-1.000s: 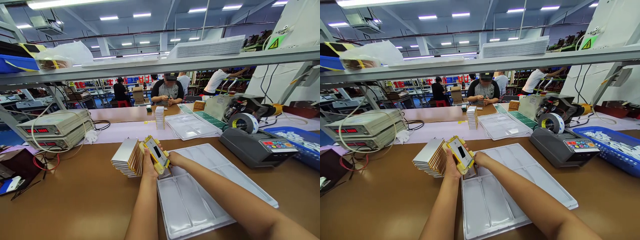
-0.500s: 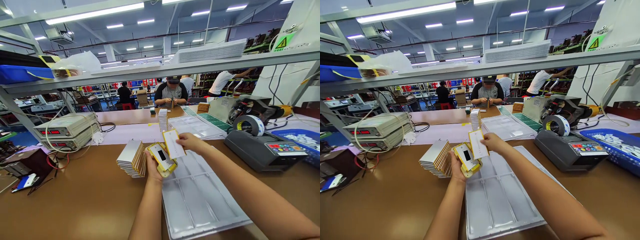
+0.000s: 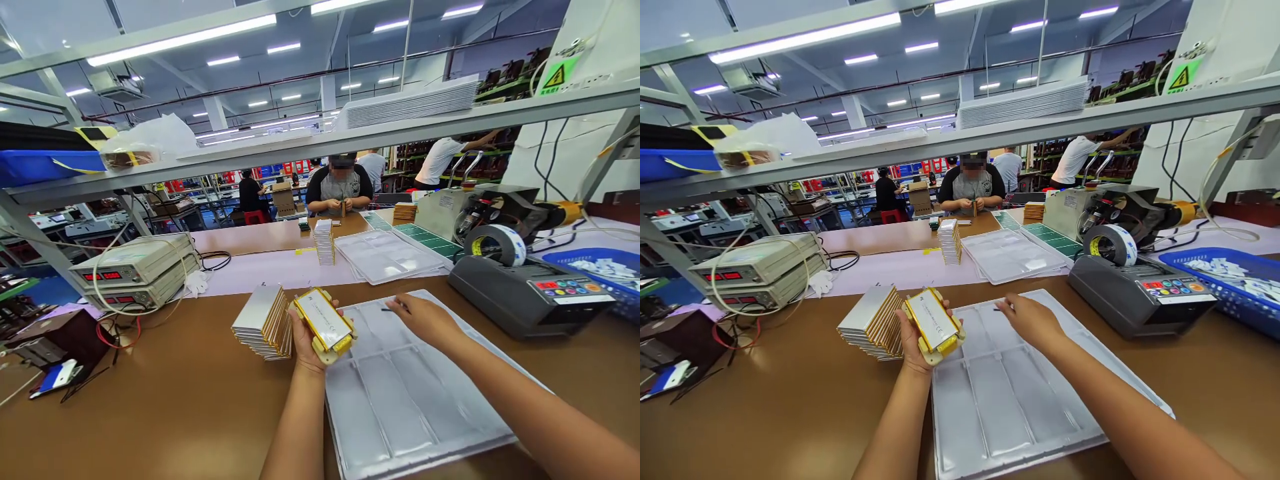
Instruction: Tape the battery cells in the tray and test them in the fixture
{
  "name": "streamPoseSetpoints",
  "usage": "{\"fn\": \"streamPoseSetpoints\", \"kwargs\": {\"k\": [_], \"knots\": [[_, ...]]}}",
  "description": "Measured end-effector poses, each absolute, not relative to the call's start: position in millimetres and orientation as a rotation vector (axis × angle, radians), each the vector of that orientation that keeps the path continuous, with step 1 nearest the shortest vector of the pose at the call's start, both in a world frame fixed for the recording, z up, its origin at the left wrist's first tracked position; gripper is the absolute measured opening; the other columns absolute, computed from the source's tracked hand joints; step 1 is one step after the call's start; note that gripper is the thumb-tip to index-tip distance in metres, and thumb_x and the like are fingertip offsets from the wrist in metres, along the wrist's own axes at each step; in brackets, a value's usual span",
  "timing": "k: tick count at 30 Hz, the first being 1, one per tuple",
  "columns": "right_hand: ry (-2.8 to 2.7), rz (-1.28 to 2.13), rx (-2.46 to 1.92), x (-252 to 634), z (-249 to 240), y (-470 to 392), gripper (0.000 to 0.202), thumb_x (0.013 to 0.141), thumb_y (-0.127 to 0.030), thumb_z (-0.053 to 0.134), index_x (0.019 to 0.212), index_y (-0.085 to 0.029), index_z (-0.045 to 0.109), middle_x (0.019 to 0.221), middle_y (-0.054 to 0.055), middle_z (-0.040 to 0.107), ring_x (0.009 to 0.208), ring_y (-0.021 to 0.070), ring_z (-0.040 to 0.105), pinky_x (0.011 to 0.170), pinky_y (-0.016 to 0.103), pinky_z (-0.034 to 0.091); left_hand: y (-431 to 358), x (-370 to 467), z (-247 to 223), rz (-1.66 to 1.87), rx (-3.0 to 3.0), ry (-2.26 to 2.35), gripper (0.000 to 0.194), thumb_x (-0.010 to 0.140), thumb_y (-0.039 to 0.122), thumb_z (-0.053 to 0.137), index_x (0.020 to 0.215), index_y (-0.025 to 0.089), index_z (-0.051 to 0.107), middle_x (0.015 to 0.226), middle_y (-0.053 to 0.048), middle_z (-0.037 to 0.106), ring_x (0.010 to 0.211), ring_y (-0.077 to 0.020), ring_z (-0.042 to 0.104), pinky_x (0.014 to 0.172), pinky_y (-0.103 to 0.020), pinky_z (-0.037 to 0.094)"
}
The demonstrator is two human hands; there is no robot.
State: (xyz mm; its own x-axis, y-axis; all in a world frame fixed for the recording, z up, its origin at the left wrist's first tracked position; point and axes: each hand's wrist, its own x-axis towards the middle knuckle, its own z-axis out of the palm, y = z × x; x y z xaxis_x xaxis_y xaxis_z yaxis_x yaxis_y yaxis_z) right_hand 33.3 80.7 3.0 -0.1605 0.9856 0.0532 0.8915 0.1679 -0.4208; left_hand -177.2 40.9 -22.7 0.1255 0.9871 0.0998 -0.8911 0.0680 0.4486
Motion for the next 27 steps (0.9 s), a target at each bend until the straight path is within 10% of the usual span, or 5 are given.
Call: {"fn": "streamPoseSetpoints", "kwargs": {"k": [7, 16, 27], "knots": [[-2.166, 0.580, -1.837, 66, -61, 89, 0.035, 0.084, -0.046, 0.026, 0.077, -0.023, 0.052, 0.071, 0.003, 0.062, 0.066, 0.0185, 0.056, 0.049, 0.025, 0.029, 42, -175, -30, 1.445, 0.398, 0.521, 0.037, 0.063, 0.016, 0.053, 0.100, 0.015, 0.055, 0.079, -0.006, 0.063, 0.081, -0.0219, 0.060, 0.076, -0.038, 0.045], [-2.179, 0.683, -1.616, 75, -54, 89, 0.026, 0.083, -0.039, 0.032, 0.079, -0.024, 0.052, 0.079, 0.003, 0.062, 0.069, 0.0183, 0.056, 0.052, 0.025, 0.031, 0, -159, 78, 1.653, 0.757, 0.679, 0.038, 0.067, 0.035, 0.054, 0.102, 0.019, 0.055, 0.097, -0.009, 0.061, 0.096, -0.0293, 0.055, 0.080, -0.046, 0.044], [-2.142, 0.851, -1.472, 79, -49, 92, 0.023, 0.083, -0.034, 0.034, 0.075, -0.022, 0.053, 0.076, 0.002, 0.061, 0.067, 0.0163, 0.053, 0.052, 0.024, 0.031, 35, -254, 148, 1.022, 1.296, 2.219, 0.069, 0.036, 0.010, 0.077, 0.102, 0.020, 0.057, 0.074, -0.004, 0.064, 0.053, -0.0166, 0.057, 0.052, -0.028, 0.045]]}}
